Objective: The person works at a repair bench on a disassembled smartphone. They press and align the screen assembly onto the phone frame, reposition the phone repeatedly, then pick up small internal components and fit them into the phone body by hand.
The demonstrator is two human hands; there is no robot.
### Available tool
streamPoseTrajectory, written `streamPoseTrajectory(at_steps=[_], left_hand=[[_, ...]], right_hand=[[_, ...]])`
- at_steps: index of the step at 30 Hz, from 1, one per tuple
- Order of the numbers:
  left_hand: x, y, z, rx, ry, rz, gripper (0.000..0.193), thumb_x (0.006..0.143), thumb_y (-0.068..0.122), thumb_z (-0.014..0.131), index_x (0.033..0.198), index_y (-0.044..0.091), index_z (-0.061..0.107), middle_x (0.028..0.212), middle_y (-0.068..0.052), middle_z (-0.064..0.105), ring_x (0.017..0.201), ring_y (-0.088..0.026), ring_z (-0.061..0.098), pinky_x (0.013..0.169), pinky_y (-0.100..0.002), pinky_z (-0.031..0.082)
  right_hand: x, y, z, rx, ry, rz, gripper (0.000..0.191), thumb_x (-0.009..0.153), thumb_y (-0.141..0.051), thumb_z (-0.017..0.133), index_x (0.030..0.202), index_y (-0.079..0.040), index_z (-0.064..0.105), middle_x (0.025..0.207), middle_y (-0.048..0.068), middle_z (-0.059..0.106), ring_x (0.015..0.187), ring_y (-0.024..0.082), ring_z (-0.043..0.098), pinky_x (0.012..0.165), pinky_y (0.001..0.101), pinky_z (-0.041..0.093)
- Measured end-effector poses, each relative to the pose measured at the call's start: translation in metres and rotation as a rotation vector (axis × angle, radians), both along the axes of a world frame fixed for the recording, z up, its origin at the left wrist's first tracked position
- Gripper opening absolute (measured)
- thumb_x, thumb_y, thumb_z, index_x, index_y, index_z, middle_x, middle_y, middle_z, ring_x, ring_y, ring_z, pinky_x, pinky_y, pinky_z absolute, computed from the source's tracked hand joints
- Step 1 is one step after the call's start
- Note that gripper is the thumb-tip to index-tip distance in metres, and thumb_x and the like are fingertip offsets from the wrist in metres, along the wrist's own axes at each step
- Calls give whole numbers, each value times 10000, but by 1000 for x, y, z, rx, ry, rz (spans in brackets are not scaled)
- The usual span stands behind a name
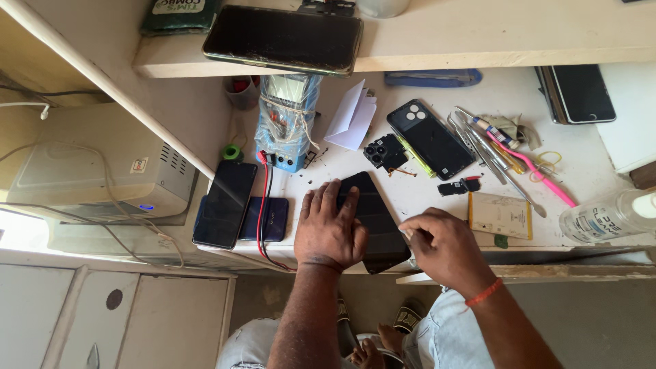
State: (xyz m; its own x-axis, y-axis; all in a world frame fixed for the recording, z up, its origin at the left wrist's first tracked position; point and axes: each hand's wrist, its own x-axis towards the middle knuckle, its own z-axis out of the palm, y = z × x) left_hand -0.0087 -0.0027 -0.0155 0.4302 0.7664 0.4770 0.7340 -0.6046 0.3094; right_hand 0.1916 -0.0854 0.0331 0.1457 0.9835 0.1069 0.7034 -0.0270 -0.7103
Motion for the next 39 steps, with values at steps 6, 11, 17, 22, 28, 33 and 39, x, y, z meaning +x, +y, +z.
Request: streamPoseTrajectory(at_steps=[6,11,17,22,28,33,39], left_hand=[[0,1,-1,20,-24,-11,593,793,316,580,1346,112,646,1425,-228,544,1346,-418,512,1184,-580,330],[0,1,0,26,-21,-4,591,779,308,593,1338,125,654,1419,-219,552,1340,-413,518,1176,-583,334],[0,1,1,10,-8,8,585,780,304,596,1334,128,656,1415,-212,557,1340,-406,518,1173,-579,337],[1,0,3,11,-5,12,578,780,301,595,1330,134,659,1411,-204,560,1344,-395,514,1169,-581,335],[0,0,2,-1,-5,6,572,777,298,598,1319,131,669,1410,-201,562,1346,-391,509,1168,-583,334],[0,1,1,26,-26,-1,557,790,303,598,1313,129,678,1412,-202,562,1350,-394,507,1175,-581,336],[-1,1,2,16,-24,-9,576,776,307,595,1316,124,676,1408,-202,564,1339,-394,512,1168,-586,338]], right_hand=[[3,-17,1,17,21,23,163,825,-4,670,930,-66,778,836,72,741,671,194,727,596,315,570],[4,-23,0,14,41,38,176,824,9,655,936,-59,772,816,74,739,667,190,726,610,310,572],[7,-22,-1,11,51,51,127,820,-6,682,902,-41,772,789,84,749,638,194,715,598,306,560],[13,-19,-2,40,71,126,124,817,1,681,893,-36,772,786,83,761,604,180,706,563,298,545],[19,-18,-3,-1,156,156,123,814,2,686,886,-21,782,801,78,785,603,119,720,541,276,550],[23,-22,-3,-138,166,111,122,806,-15,703,874,-27,804,713,85,778,530,135,667,505,293,520],[24,-27,-9,-96,194,107,106,812,-23,713,870,-22,802,729,81,791,561,115,682,517,280,538]])
